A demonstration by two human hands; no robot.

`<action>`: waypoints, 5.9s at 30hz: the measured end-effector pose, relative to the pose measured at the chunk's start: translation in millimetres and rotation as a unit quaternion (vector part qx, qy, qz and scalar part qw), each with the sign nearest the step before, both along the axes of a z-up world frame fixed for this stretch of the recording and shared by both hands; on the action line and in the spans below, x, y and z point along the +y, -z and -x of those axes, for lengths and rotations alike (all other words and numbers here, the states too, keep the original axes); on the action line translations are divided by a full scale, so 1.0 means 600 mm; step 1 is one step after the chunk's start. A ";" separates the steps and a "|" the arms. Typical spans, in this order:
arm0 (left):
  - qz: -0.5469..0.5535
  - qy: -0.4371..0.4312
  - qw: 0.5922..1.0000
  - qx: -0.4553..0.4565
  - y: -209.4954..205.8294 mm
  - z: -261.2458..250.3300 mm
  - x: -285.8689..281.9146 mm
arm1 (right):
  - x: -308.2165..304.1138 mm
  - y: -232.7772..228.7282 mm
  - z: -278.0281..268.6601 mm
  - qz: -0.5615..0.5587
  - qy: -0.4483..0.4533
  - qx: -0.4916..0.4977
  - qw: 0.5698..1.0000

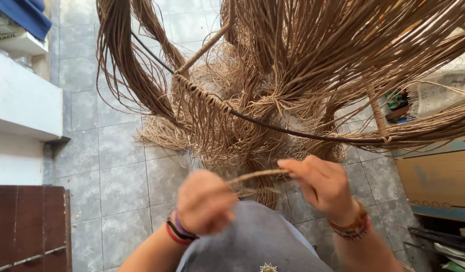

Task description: Weaving natural fiber strands onto a circular frame

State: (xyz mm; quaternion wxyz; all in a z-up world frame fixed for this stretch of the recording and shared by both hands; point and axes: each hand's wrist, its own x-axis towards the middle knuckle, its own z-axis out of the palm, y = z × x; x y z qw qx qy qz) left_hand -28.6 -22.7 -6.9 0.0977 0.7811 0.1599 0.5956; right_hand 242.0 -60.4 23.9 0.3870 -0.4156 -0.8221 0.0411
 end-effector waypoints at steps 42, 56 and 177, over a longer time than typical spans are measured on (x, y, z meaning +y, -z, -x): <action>0.233 -0.049 0.958 0.160 -0.067 -0.170 0.080 | 0.035 0.098 0.005 -0.249 0.207 0.030 0.946; 0.005 -0.115 0.993 0.027 0.064 -0.143 0.050 | 0.024 0.033 0.033 0.110 0.100 0.200 0.968; 0.307 0.363 0.830 -0.294 -0.049 -0.094 0.125 | 0.096 0.224 0.082 0.294 -0.085 0.493 0.814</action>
